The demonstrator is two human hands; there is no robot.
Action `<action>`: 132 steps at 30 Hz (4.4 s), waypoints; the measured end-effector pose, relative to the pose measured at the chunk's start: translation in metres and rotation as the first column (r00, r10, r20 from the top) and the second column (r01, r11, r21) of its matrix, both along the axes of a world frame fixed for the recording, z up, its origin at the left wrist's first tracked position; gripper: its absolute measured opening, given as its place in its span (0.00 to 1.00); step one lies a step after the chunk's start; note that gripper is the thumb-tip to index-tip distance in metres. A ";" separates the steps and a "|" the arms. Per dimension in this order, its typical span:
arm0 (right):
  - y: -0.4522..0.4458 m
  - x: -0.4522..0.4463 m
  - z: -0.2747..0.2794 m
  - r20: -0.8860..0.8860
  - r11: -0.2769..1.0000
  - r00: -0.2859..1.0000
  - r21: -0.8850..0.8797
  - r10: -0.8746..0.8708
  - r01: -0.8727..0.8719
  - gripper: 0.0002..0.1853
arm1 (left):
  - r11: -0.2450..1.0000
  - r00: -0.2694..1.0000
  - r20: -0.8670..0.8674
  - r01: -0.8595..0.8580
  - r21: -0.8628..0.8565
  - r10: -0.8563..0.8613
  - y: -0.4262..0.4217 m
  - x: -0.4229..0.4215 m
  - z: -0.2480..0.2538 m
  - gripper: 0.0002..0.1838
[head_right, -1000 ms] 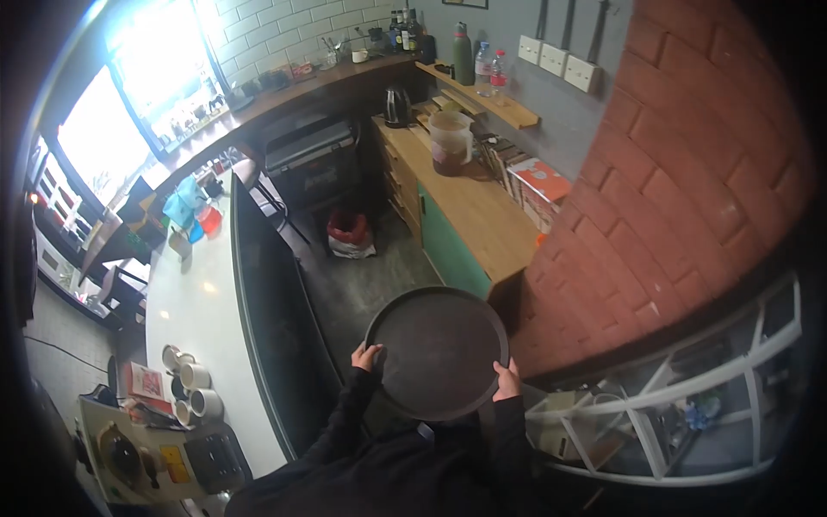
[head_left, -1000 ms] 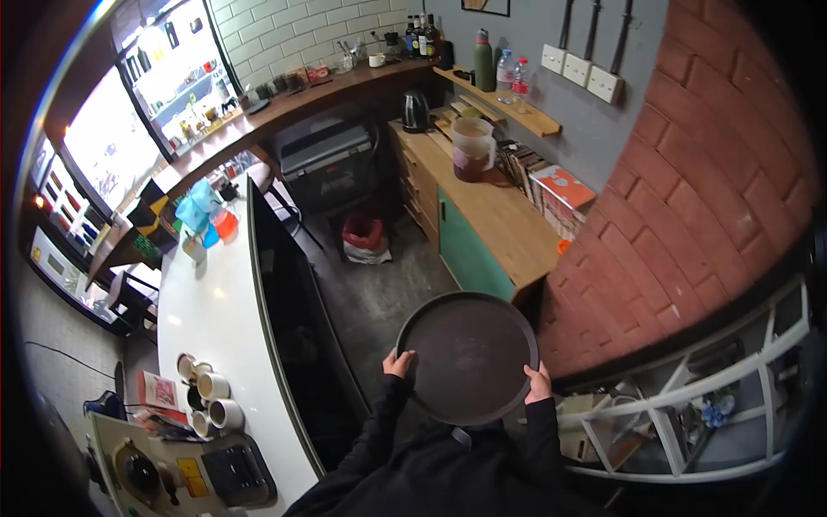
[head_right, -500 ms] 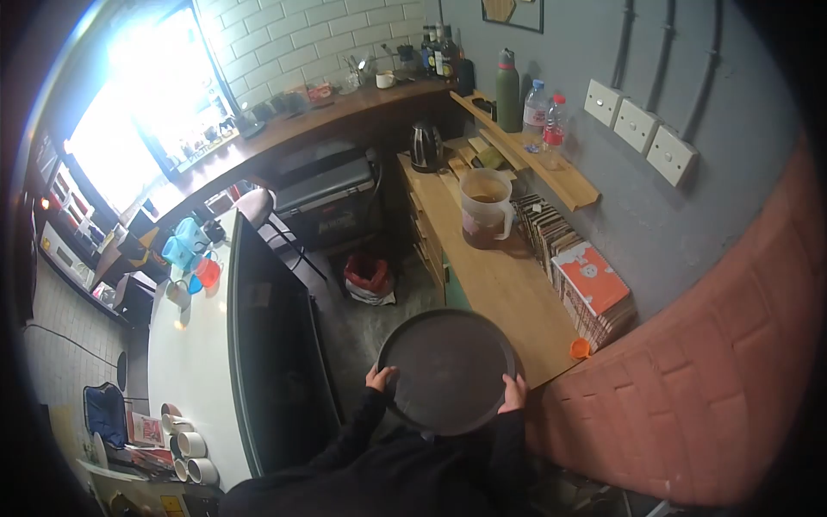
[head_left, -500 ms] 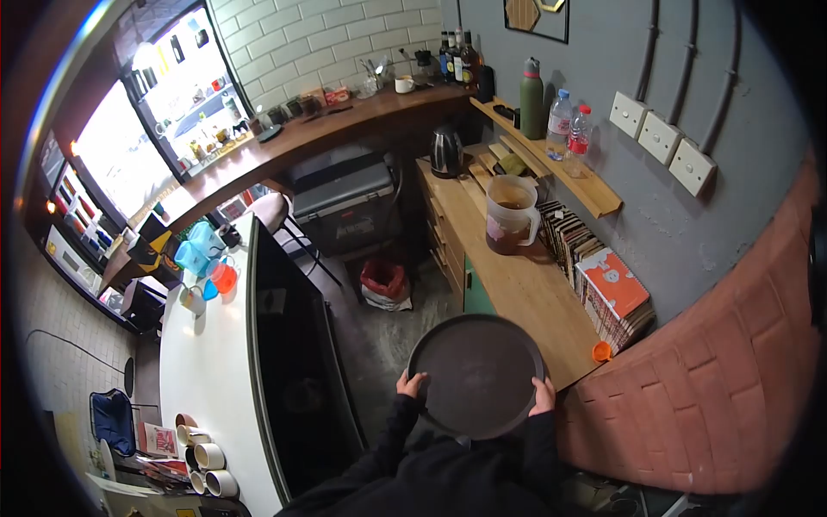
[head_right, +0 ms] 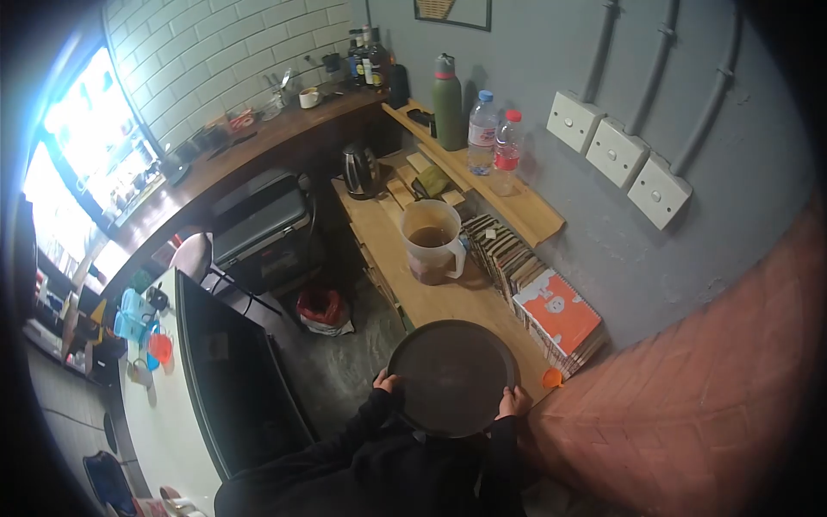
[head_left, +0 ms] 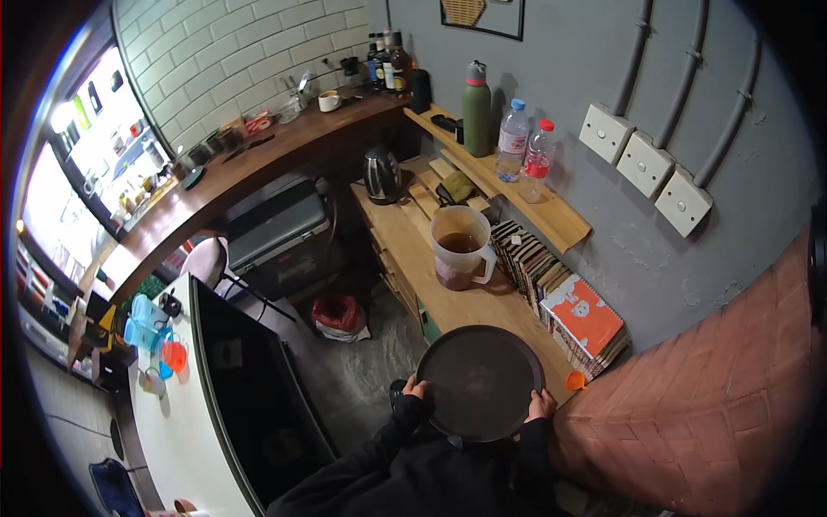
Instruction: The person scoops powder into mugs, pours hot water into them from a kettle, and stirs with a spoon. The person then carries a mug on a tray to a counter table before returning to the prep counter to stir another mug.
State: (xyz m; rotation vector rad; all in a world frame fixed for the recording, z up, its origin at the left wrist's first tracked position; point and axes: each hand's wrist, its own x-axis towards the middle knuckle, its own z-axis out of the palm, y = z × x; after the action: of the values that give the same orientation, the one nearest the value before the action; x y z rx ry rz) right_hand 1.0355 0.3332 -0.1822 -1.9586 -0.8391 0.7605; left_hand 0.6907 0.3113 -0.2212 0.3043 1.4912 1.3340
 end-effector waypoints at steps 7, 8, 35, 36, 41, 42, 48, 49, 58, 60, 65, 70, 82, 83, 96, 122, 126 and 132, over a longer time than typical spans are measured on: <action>0.000 0.016 -0.030 0.235 0.997 0.971 0.057 0.043 -0.058 0.10 | 0.971 0.975 -0.072 0.201 -0.129 -0.212 0.055 -0.006 0.032 0.22; -0.001 0.015 -0.026 0.312 0.995 0.946 0.010 0.088 -0.096 0.10 | 0.967 0.971 -0.073 0.219 -0.132 -0.230 0.061 -0.005 0.032 0.22; 0.104 -0.115 0.063 -0.300 0.720 0.660 0.169 0.688 -0.674 0.05 | 0.982 0.934 0.334 -0.166 0.092 0.127 0.062 -0.050 0.075 0.16; 0.113 -0.131 0.066 -0.349 0.667 0.589 0.167 0.729 -0.726 0.05 | 0.976 0.927 0.360 -0.165 0.145 0.103 0.049 -0.059 0.079 0.15; 0.145 -0.227 0.074 -0.347 0.277 0.206 0.168 0.915 -0.946 0.06 | 0.880 0.867 0.326 -0.445 0.165 0.378 -0.017 -0.110 0.109 0.14; 0.147 -0.247 0.076 -0.348 0.205 0.134 0.177 0.928 -0.963 0.06 | 0.850 0.842 0.329 -0.498 0.170 0.427 -0.033 -0.119 0.113 0.14; 0.107 -0.357 0.114 -0.369 -0.095 -0.184 0.248 0.911 -0.964 0.08 | 0.655 0.652 0.363 -0.744 0.135 0.666 -0.108 -0.159 0.124 0.14; 0.094 -0.371 0.121 -0.381 -0.141 -0.229 0.246 0.896 -0.959 0.08 | 0.635 0.636 0.364 -0.760 0.141 0.681 -0.117 -0.166 0.124 0.14; -0.037 -0.521 0.233 -0.368 -0.462 -0.573 0.351 0.732 -0.815 0.08 | 0.662 0.723 0.212 -0.689 0.295 0.658 -0.228 -0.254 0.132 0.13; -0.067 -0.554 0.273 -0.319 -0.517 -0.646 0.405 0.693 -0.754 0.08 | 0.683 0.753 0.119 -0.642 0.348 0.647 -0.260 -0.278 0.145 0.14; -0.141 -0.632 0.309 -0.308 -0.563 -0.758 0.522 0.575 -0.640 0.11 | 0.653 0.722 0.023 -0.638 0.408 0.691 -0.337 -0.318 0.199 0.15; -0.222 -0.696 0.275 -0.312 -0.724 -0.866 0.476 0.391 -0.499 0.11 | 0.534 0.597 0.012 -0.727 0.432 0.802 -0.405 -0.321 0.233 0.14; -0.387 -0.808 0.233 -0.446 -0.924 -0.876 0.382 -0.183 -0.001 0.12 | -0.038 -0.075 -0.119 -0.958 0.286 0.990 -0.500 -0.299 0.238 0.20; -0.396 -0.817 0.235 -0.445 -0.927 -0.869 0.374 -0.216 0.039 0.12 | -0.103 -0.144 -0.133 -0.957 0.273 0.981 -0.506 -0.301 0.240 0.21; -0.388 -0.915 0.221 -0.427 -0.950 -0.898 0.311 -0.103 -0.039 0.14 | -0.302 -0.339 -0.130 -0.922 0.242 0.932 -0.537 -0.354 0.217 0.32; -0.547 -0.924 0.174 -0.003 -0.965 -0.985 0.201 -0.174 0.170 0.50 | -0.626 -0.629 -0.763 -0.658 0.418 0.151 -0.564 -0.285 0.242 0.22; -0.556 -0.925 0.168 0.108 -0.958 -0.981 0.222 -0.162 0.183 0.54 | -0.636 -0.327 -0.945 -0.736 0.232 0.033 -0.575 -0.269 0.257 0.47; -0.567 -0.925 0.174 0.164 -0.954 -0.974 0.232 -0.154 0.189 0.56 | -0.583 -0.305 -0.931 -0.801 0.137 0.200 -0.587 -0.267 0.232 0.72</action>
State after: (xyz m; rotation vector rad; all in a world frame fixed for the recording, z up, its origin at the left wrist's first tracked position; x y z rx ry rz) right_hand 0.1104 -0.2334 -0.0083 -1.2799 1.9508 -1.2758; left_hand 0.4241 -0.2754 0.0105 -2.1315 3.1076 1.0102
